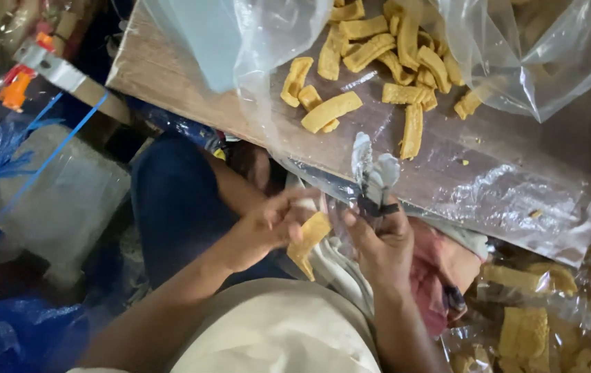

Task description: Manually filling small plastic bags with fried snacks and sealing them using a heat sealer

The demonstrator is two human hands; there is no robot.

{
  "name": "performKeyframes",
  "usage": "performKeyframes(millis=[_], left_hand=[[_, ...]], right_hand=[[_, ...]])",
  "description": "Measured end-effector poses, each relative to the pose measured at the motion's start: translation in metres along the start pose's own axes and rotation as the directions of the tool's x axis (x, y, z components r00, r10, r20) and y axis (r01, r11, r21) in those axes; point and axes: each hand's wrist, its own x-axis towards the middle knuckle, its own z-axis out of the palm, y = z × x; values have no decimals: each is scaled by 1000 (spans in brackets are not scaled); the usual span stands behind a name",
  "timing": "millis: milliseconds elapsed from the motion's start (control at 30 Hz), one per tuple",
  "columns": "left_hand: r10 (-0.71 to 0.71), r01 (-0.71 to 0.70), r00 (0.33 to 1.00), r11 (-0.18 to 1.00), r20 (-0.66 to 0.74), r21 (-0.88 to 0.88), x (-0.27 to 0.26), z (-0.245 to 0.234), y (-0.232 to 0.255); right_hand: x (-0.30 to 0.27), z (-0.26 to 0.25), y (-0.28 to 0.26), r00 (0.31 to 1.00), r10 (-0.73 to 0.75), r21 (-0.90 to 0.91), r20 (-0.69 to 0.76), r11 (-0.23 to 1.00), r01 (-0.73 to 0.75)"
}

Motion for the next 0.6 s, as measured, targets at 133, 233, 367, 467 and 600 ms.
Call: performKeyframes(millis=[133, 233, 367, 467, 600], left_hand=[[-259, 242, 959, 959, 117, 146, -24, -4, -13], [-223, 217, 975, 957, 10, 190, -17, -6, 10], [-180, 194, 979, 964, -91, 181, -18, -17, 25], [-199, 205, 979, 932, -52, 299, -17, -19, 35], [-147, 128, 989, 871, 3, 474, -14, -20, 42]], right_hand=[[6, -25, -23, 999, 23, -307, 40, 952, -9], [23, -56, -50, 998, -58, -565, 15, 823, 56], [37, -93, -37, 941, 133, -818, -310, 468, -335], [40, -98, -33, 935, 90, -843, -343, 410, -349], [42, -83, -21, 987, -130, -922, -96, 386, -39]])
